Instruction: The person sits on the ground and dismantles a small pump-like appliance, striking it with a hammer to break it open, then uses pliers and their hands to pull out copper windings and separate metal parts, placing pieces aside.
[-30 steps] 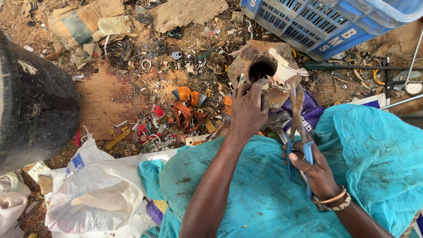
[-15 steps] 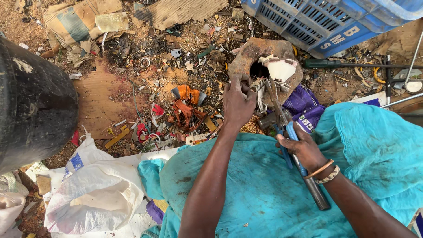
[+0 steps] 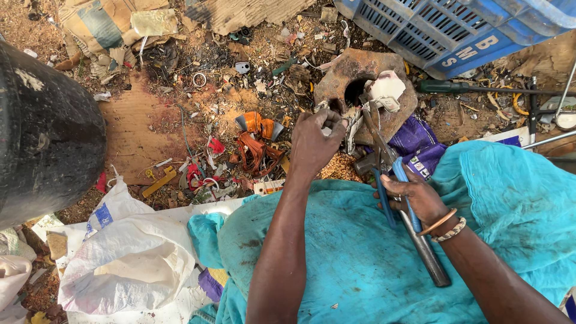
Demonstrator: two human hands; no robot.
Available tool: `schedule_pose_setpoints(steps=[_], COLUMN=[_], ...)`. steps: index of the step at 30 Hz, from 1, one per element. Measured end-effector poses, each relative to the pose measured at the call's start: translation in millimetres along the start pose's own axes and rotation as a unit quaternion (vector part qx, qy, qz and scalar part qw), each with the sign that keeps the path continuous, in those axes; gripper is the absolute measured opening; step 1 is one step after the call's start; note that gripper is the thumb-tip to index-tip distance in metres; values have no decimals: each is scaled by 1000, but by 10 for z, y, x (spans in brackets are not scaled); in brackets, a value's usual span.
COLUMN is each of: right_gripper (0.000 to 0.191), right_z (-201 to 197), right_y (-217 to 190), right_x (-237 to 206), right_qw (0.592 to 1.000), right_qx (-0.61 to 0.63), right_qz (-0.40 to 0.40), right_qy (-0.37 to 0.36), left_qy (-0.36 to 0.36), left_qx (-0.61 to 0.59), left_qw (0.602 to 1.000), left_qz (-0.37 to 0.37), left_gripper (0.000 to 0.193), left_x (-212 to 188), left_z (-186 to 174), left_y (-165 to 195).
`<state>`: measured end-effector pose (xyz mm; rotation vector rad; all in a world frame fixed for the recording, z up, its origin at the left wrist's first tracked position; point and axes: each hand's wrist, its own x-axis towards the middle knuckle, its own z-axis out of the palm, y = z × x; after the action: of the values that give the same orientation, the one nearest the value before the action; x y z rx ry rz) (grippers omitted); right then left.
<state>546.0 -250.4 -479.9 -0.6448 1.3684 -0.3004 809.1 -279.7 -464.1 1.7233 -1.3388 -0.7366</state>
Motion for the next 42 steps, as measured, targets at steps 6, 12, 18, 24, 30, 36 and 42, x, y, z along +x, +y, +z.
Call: schedule_pose_setpoints(steps=[6, 12, 18, 24, 30, 36, 42], right_gripper=[36, 44, 57, 63, 54, 49, 56], right_z=[11, -41, -212, -170, 299, 595, 767], right_y=[62, 73, -26, 59, 349, 368, 395], right_x=[-18, -325, -705, -915, -880, -825, -917], right_qw=[998, 994, 978, 986, 978, 984, 979], right_qx=[44, 59, -197, 87, 150, 152, 180], right_qz=[-39, -67, -63, 40, 22, 9, 17], right_qy=[-39, -56, -16, -140, -143, -97, -91], left_qy=[-12, -34, -107, -144, -143, -137, -136], left_qx=[7, -55, -66, -54, -83, -88, -130], left_qw=[999, 996, 988, 982, 979, 980, 976], left_qz=[-40, -58, -88, -106, -120, -119, -109], left_gripper=[23, 26, 30, 20, 18, 19, 17], left_x=[15, 43, 43, 72, 54, 58, 58], left_z=[65, 77, 25, -53, -97, -95, -18], left_y=[21, -105, -180, -163, -83, -88, -102])
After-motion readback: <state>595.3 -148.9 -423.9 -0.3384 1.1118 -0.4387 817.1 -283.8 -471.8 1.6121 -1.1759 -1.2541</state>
